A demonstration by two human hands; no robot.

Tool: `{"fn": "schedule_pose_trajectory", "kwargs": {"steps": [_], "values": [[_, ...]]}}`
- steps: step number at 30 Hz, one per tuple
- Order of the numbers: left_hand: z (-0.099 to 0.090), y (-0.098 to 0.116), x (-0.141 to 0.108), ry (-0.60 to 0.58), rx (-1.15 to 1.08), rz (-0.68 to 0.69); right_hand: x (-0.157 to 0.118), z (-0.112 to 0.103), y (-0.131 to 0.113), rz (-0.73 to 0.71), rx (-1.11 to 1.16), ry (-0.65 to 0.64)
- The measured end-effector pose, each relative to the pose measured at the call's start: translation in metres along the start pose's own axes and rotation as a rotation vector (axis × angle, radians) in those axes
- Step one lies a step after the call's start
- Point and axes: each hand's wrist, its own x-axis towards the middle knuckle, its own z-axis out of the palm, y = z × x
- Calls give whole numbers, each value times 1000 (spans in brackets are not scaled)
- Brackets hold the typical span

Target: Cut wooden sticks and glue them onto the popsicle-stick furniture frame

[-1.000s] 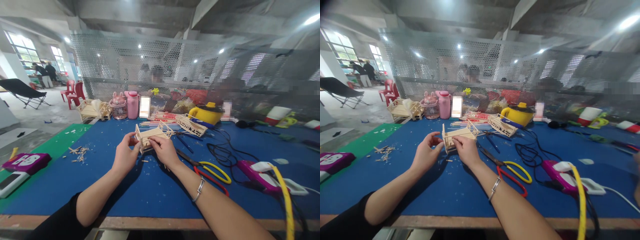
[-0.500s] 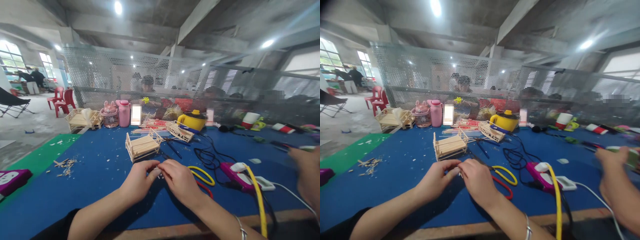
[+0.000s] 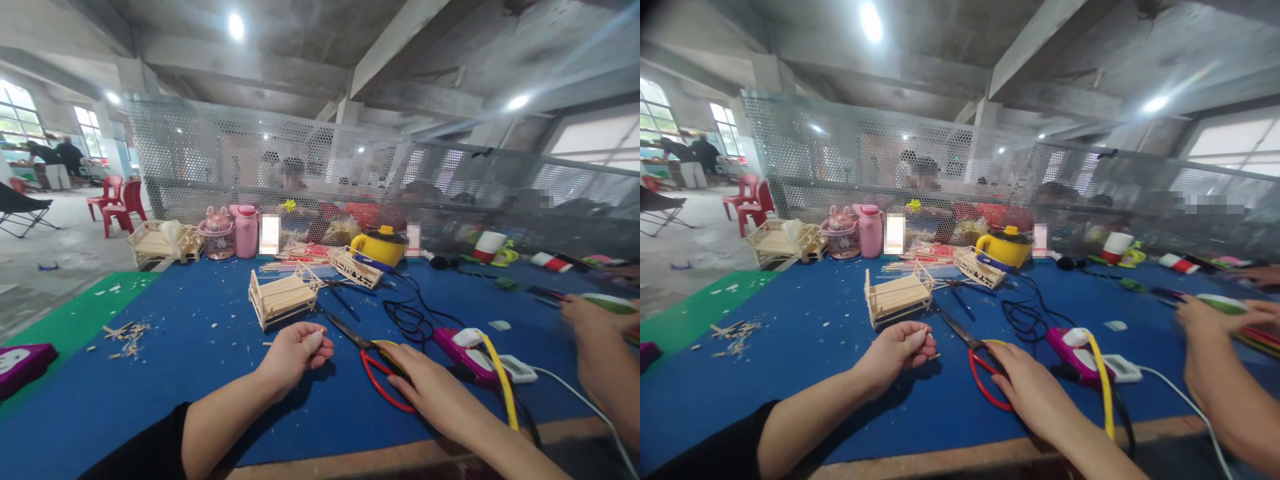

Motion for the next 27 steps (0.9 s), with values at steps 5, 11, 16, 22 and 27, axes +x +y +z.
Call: {"fn": "schedule_pose_trajectory", "kwargs": {"steps": [5,11,16,22,27], "values": [[-2,2,-4,0,93,74,1,-4,-11,188,-46,-82],[-1,-8,-3,-3,288,164,34,-23,-7,89,55,-180],[3,-6,-6,-49,245,156,110,-20,-4,195,-151,-35],[-3,-7,-8,-39,414,176,156,-9,-1,226,-210,-64],[-9,-14,-4,-60,474,205,108,-15,10,48,-157,-161]]}}
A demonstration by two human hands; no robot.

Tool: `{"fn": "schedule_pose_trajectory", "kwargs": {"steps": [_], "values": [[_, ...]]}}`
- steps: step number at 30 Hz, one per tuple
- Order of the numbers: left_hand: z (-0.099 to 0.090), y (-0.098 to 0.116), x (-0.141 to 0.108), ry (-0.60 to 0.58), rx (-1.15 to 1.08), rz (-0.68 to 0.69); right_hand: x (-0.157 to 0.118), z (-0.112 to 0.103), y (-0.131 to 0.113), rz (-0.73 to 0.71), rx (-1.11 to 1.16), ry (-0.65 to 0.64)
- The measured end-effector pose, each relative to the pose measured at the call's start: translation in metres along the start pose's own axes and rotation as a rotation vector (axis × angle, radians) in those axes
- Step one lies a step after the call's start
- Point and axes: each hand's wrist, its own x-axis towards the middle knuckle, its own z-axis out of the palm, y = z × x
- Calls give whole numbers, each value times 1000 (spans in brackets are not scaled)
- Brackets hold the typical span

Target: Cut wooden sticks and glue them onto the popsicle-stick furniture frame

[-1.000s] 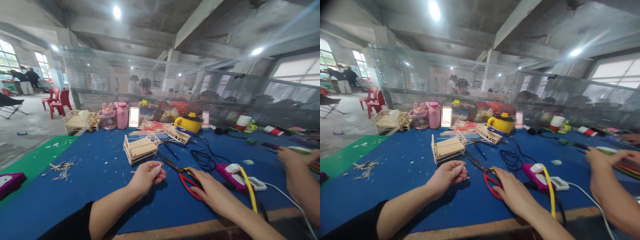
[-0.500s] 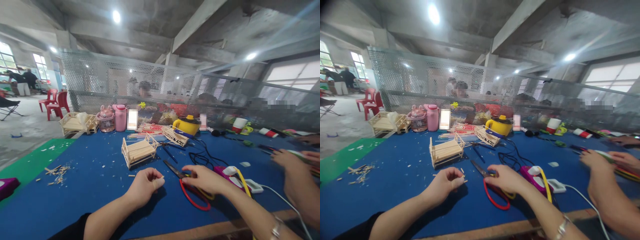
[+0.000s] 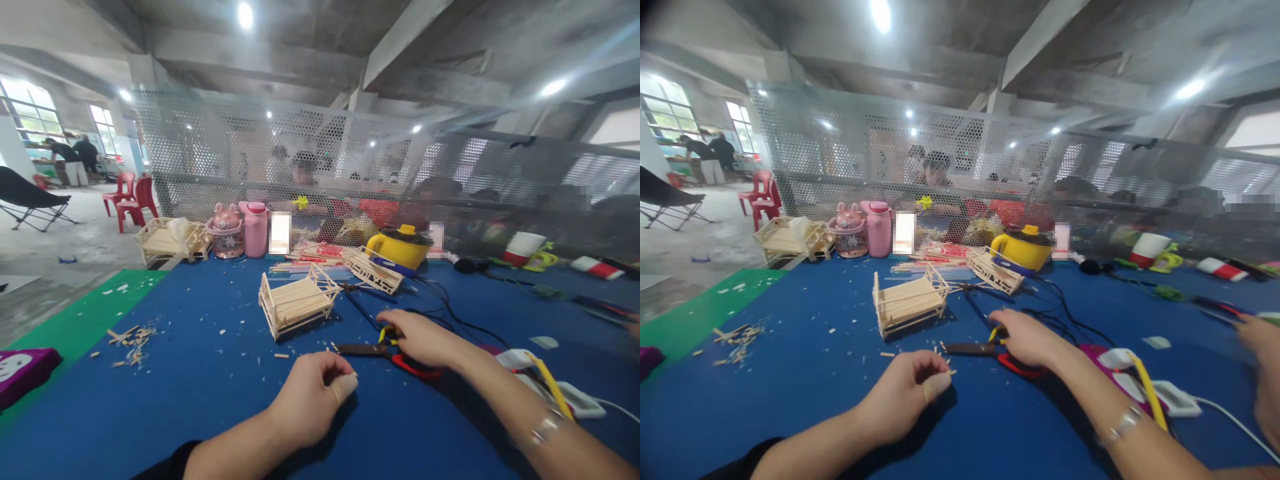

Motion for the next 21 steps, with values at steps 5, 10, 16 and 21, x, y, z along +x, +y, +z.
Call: {"fn": "schedule_pose_trajectory", "kwargs": {"steps": [5,10,16,21], "values": [[2,8,7,60,-344,-124,-49,19,14,-117,117,30],[1,20,4,92,-485,-160,-67,21,11,69,39,29],[-4,22,2,103,-467,-85,-83,11,-26,84,473,184],[-4,24,-1,162,-315,112,-103,7,-71,-56,801,109]]}}
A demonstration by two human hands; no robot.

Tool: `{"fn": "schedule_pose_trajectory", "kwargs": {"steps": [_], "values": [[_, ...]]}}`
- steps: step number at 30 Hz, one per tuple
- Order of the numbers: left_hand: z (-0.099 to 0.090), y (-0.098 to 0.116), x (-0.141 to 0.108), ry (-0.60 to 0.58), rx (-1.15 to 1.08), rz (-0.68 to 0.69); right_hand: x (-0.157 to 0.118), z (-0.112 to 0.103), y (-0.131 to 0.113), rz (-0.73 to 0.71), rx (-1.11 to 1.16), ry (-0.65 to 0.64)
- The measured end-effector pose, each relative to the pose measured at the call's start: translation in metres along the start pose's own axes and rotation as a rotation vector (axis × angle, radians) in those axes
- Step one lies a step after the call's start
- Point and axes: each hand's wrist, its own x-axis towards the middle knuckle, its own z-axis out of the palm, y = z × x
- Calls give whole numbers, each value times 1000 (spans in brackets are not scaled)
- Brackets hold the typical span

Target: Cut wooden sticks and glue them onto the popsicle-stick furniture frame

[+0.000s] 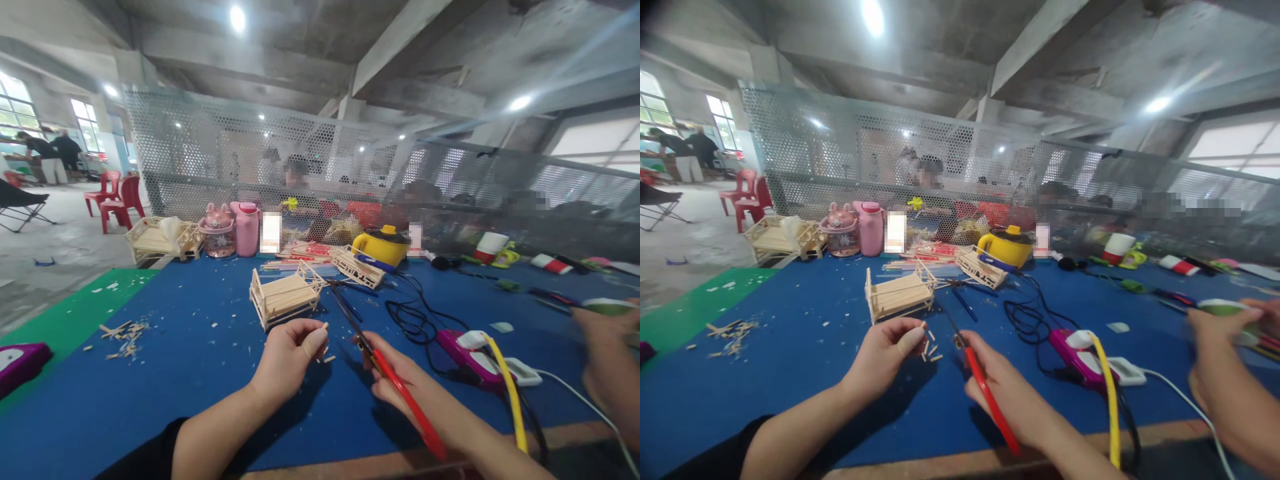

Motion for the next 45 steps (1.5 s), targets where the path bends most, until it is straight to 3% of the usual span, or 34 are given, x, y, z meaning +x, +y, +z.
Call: {"fn": "schedule_pose_trajectory", "kwargs": {"steps": [5,7,12,23,28,38,45], "values": [[-2,3,-3,48,175,53,-5,14,-23,-79,-5,-121],[-3,2,-3,35,200,57,-4,16,-26,-90,-32,-106],[-5,3,-3,-39,234,65,-1,18,-23,-112,-126,-4],[-8,9,-6,-215,264,35,-4,8,-13,-229,-125,-64],[-10,8,-5,-280,254,37,-3,11,-13,-270,-152,-22],[-10,-4,-7,-164,617,363,-2,28,-17,-277,-47,37],[-11,8,-7,-188,726,478,-2,43,-10,-13,-95,196]]}}
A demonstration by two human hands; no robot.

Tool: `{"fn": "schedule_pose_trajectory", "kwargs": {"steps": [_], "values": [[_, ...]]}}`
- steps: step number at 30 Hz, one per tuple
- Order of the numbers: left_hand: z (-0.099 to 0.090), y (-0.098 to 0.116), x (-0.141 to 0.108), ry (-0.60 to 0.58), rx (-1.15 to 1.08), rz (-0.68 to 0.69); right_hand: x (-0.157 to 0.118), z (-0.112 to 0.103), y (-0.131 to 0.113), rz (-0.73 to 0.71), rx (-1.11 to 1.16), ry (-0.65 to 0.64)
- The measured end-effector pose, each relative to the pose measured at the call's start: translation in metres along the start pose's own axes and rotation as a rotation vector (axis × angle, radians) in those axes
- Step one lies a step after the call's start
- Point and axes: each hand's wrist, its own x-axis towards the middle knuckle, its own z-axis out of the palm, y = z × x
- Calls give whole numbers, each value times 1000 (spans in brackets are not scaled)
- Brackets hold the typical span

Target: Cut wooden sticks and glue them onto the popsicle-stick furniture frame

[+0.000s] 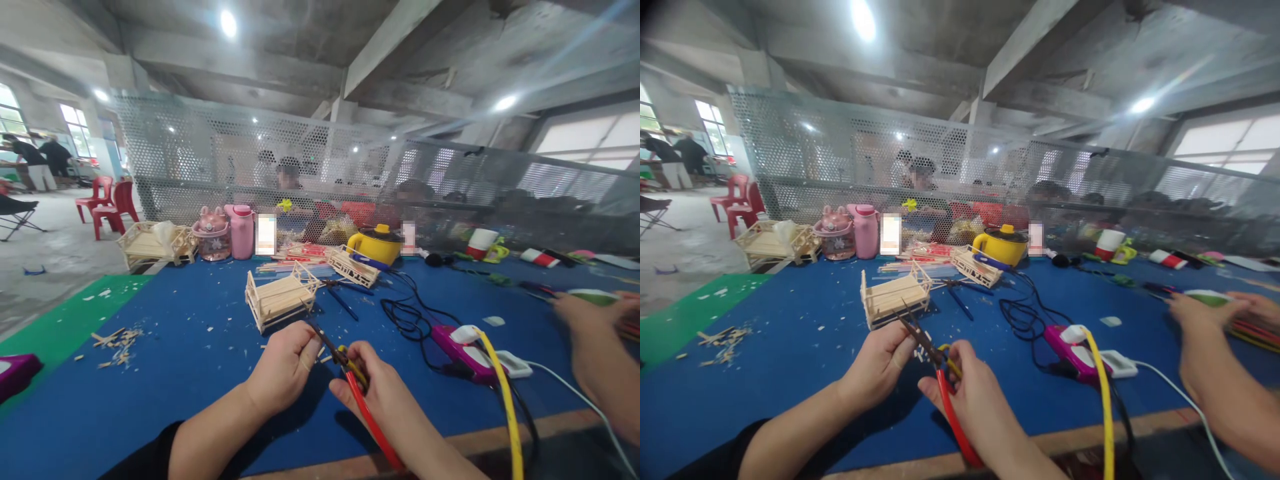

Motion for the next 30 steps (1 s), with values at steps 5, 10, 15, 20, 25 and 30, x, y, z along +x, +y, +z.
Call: {"fn": "schedule_pose_trajectory", "kwargs": {"steps": [5,10,15,20,25,30], "values": [[-1,1,-1,-33,21,27,-3,-6,0,-106,-98,-13],[0,0,-4,-79,-27,66,-6,-15,0,-150,-124,3],[-2,5,-4,-156,-62,133,-7,-21,4,-213,-151,4],[-5,7,-5,-149,54,224,-8,-21,2,-273,-210,-29],[1,5,-8,-85,193,184,-6,-20,6,-300,-331,-47],[9,5,-7,-109,143,106,1,-17,10,-313,-328,-33]]}}
